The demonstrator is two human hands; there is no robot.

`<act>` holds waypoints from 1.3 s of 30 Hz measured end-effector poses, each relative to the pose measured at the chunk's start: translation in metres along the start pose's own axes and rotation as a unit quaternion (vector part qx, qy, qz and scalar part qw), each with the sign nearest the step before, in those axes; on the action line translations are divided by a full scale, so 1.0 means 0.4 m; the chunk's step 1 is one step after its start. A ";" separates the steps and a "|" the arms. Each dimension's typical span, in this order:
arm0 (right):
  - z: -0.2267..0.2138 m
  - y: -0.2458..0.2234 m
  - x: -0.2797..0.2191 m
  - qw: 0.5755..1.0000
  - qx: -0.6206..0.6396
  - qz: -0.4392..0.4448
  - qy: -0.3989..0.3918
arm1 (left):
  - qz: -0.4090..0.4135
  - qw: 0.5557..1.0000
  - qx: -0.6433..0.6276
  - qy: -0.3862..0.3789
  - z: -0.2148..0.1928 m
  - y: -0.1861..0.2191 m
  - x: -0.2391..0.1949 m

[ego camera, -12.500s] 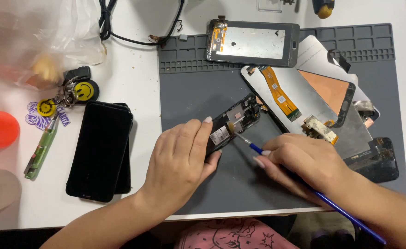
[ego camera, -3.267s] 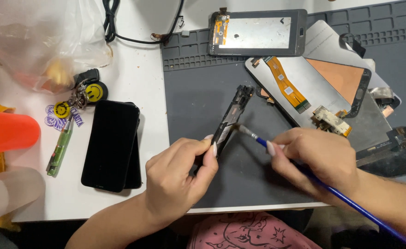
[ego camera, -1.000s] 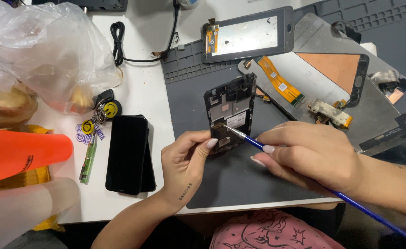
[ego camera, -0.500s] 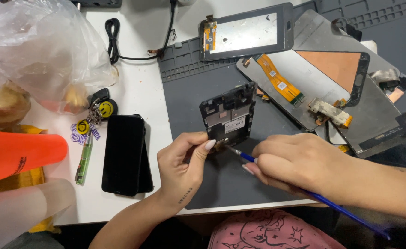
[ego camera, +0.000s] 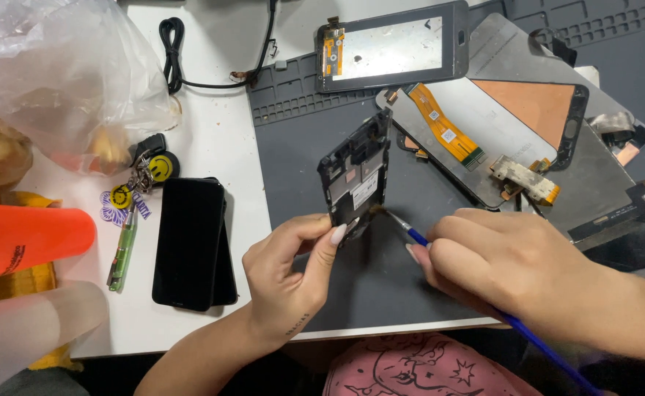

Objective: The person uses a small brush to clean the interior of a disassembled smartphone chassis, removing dust and debris from various compartments and edges. The person holds the chassis with one hand and brushes with the other, rotating the device to access different areas.

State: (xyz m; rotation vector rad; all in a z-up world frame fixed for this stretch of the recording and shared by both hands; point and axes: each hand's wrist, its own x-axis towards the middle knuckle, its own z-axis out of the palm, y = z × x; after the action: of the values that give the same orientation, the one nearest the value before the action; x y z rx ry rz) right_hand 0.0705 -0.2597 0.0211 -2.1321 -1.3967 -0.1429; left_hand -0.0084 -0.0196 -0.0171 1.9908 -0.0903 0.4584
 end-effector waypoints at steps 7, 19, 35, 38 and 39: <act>0.010 -0.004 0.026 0.990 0.089 -0.045 0.098 | -0.023 1.000 -0.002 0.008 -0.013 0.010 0.015; 0.030 0.023 0.036 0.982 0.162 -0.091 0.030 | -0.132 0.988 -0.081 -0.021 -0.019 -0.004 0.025; -0.013 0.036 0.027 0.995 0.088 -0.039 0.034 | -0.137 0.987 -0.073 -0.031 -0.023 -0.010 0.023; -0.001 0.039 0.020 0.996 0.079 -0.045 0.025 | -0.132 0.988 -0.073 -0.029 -0.022 -0.014 0.024; 0.008 0.041 0.019 0.993 0.107 -0.054 -0.012 | -0.134 0.988 -0.069 -0.028 -0.023 -0.016 0.025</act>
State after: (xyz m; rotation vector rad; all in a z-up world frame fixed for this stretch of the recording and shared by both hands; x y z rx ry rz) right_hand 0.0874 -0.2567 0.0146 -1.8897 -1.4731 -0.0081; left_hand -0.0001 -0.0074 -0.0156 1.8457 0.1077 0.2173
